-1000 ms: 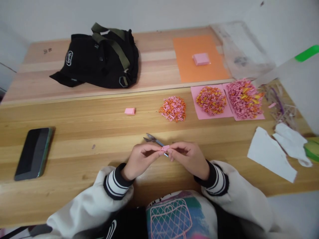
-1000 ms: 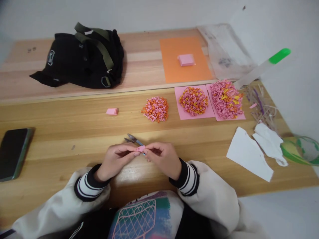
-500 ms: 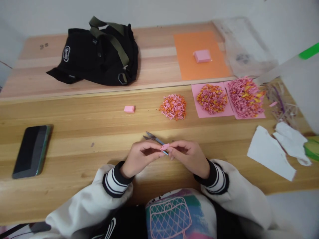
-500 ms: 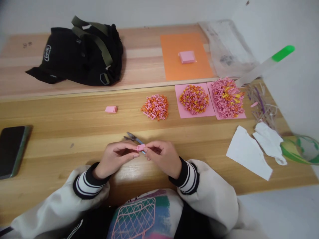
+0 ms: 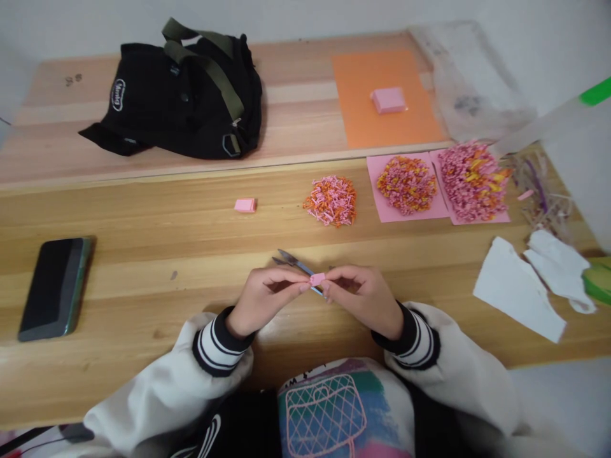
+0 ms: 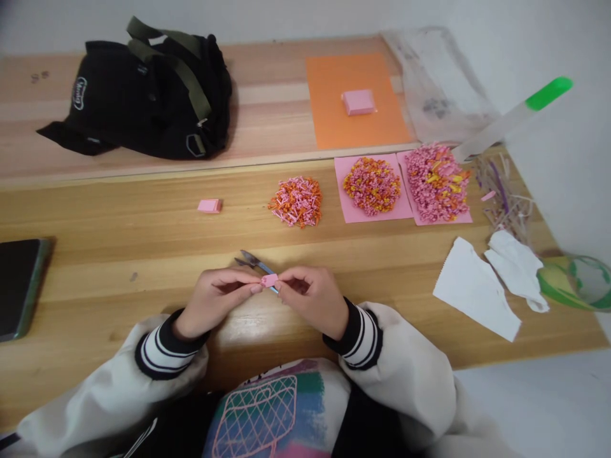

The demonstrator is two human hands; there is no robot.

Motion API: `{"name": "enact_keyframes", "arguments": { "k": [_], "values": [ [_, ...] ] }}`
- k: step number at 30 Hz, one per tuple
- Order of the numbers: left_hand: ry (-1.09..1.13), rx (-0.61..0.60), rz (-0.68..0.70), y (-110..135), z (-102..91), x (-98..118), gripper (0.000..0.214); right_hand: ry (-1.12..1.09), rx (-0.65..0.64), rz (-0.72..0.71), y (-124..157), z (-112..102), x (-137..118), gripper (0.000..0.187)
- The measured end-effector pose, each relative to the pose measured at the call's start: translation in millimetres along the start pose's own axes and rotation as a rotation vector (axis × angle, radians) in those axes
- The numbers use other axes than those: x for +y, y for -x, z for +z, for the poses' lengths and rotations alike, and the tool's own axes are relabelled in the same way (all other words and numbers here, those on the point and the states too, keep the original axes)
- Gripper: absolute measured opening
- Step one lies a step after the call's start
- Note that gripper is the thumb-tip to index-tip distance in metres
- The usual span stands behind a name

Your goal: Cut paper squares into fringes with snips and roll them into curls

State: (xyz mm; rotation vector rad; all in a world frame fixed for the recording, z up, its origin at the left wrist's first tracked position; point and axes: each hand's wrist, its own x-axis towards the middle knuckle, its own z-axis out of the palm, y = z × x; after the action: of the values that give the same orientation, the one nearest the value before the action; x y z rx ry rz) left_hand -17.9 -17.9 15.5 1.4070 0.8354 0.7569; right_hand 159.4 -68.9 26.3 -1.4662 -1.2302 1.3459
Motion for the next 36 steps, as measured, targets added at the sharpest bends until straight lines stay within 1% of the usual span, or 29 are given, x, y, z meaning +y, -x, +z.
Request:
{"name": "enact_keyframes", "arguments": {
  "k": [4,10,20,36],
  "values": [
    [0.007,0.000,-0.004,1.2,0.2,-1.6,0.004,0.047,0.025,-0.047,0.5,0.8,-0.6,0.020],
    [-0.008,-0.020,-0.005,2.2,0.3,-3.6,0.007,0.052,0.028,-0.093,0.8,0.6,2.2,0.016],
    [0.006,-0.009,0.011,2.6,1.4,-3.8,0.010,0.174,0.047,-0.164,1.3,-0.8,0.6,0.014],
    [-0.041,0.019,0.017,2.2,4.8,-2.6,0.005,0.191,0.047,-0.149,2.6,-0.5,-1.6,0.015]
  ]
}}
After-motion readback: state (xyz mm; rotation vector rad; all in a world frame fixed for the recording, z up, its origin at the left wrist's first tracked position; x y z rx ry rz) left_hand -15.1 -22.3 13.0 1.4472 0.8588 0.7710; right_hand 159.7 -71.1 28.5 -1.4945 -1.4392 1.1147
